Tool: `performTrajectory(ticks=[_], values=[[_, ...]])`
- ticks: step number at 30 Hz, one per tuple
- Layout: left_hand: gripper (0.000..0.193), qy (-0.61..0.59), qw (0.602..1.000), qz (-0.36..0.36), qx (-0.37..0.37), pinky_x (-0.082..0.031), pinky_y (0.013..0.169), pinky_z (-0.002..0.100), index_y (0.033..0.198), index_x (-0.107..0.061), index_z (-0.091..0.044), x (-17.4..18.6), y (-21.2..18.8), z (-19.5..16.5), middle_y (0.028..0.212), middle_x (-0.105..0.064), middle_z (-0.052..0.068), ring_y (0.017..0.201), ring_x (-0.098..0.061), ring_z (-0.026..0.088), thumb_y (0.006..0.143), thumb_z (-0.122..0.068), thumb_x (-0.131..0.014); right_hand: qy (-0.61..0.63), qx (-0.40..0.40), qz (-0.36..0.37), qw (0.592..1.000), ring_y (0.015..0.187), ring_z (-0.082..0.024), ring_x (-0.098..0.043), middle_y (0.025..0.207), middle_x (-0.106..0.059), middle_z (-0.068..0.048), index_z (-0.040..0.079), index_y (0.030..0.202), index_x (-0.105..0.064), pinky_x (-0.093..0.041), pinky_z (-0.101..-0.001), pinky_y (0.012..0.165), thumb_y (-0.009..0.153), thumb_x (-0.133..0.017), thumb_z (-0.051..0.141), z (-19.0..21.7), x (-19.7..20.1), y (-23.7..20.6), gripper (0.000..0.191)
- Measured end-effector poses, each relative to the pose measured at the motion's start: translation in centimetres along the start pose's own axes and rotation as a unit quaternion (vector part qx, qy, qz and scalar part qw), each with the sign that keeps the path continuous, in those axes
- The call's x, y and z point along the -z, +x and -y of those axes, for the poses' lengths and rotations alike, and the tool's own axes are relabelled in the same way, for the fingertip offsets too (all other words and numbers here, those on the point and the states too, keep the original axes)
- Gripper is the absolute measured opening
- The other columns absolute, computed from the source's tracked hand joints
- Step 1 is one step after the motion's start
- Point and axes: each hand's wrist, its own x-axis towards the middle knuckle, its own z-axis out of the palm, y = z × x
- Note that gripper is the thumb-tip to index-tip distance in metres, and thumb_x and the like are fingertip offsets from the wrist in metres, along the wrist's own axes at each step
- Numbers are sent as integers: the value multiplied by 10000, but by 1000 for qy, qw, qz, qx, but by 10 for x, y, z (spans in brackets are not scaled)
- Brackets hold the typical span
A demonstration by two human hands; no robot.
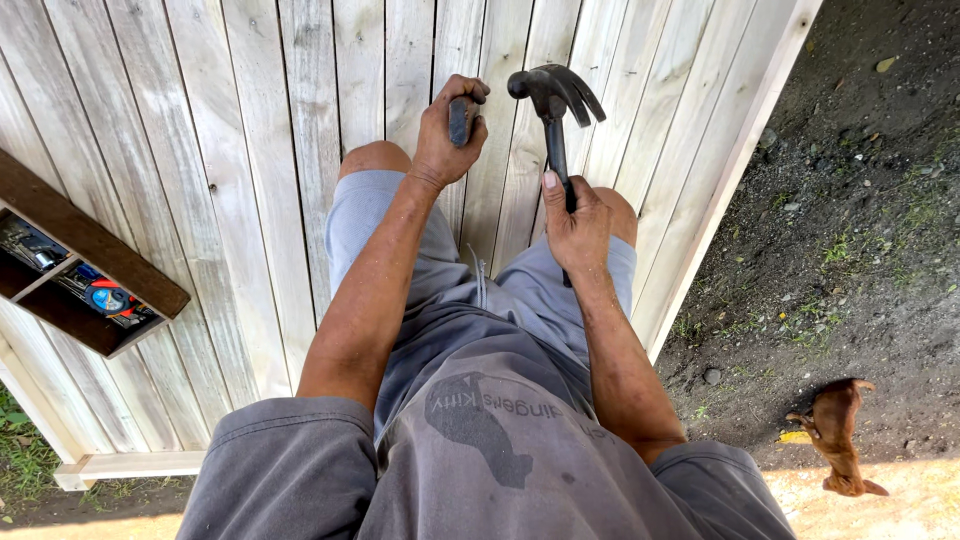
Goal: The person sits on a wooden plank structure outdoors and hammers nails into the planks, holding nails in one hand while striking with a claw hammer. They take nails from a wooden toolbox tray beside them and hammer along different planks of the structure.
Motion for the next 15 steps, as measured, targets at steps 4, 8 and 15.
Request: performTrajectory(ticks=[4, 8, 15], values=[[345, 13, 1000, 11, 13, -538, 1005, 355, 1149, -520, -90, 2, -2, -3, 1170, -668, 94, 1087, -684, 232, 870, 84, -623, 45, 15, 13, 999, 497, -88, -532, 556, -544, -2, 50, 854, -644, -389, -301, 446, 1051, -593, 488, 11, 13, -14, 482], [340, 9, 999, 13, 34, -551, 969, 346, 1139, -526, -98, 2, -7, -3, 1178, -672, 86, 1042, -682, 222, 864, 77, -619, 55, 19, 13, 998, 492, -68, -563, 552, -566, 14, 53, 891, -667, -413, -285, 446, 1038, -595, 485, 12, 20, -19, 463], [365, 16, 999, 0, -34, -548, 921, 365, 1162, -534, -71, -10, -13, -2, 1094, -628, 119, 980, -653, 281, 845, 89, -620, 20, 71, -9, 997, 562, -80, -569, 613, -573, 10, 42, 941, -673, -439, -279, 518, 1077, -572, 502, 18, 35, -33, 490]])
